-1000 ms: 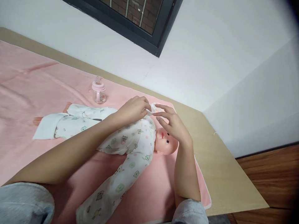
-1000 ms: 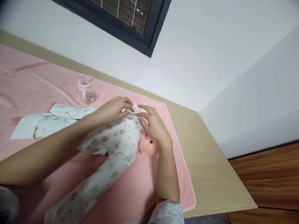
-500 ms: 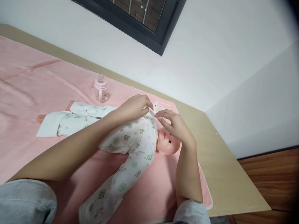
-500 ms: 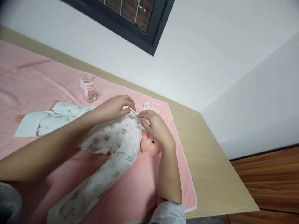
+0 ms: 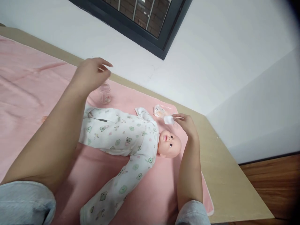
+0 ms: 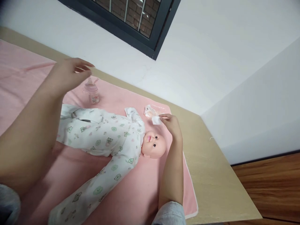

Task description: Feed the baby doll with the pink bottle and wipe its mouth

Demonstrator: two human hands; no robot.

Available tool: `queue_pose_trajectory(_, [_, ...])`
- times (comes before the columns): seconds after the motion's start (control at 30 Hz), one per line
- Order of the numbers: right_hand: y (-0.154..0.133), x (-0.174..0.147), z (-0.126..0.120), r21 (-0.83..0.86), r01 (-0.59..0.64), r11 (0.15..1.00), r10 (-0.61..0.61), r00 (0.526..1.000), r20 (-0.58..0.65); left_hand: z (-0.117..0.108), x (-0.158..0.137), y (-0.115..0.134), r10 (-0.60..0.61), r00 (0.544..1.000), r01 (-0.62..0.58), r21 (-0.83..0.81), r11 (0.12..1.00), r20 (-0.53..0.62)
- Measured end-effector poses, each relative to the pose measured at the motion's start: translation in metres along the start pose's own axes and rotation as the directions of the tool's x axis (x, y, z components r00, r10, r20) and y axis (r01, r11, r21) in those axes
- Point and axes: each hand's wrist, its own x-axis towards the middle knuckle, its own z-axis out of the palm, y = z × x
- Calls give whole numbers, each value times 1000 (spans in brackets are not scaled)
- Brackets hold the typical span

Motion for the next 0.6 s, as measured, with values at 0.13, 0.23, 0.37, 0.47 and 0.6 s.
queue_pose_trajectory(0.13, [14,23,4,354,32,935,-43,999,24,1,12,-40,-121,991,118,-57,991,-59])
queue_pose_trajectory(0.23, [18,49,14,505,58,861,-100,993,56,3,18,-57,-207,978,207,-16,978,-6])
queue_pose_trajectory(0.37, [29,78,27,549,-42,835,-46,988,145,0,16,-59,-251,964,249,35,968,81])
queue_pose_trajectory(0.47, [43,83,30,471,-194,861,96,970,224,3,16,-68,-275,954,264,100,959,121])
queue_pose_trajectory(0.6, [58,77,24,405,-305,862,220,945,244,19,27,-108,-123,979,97,161,982,164])
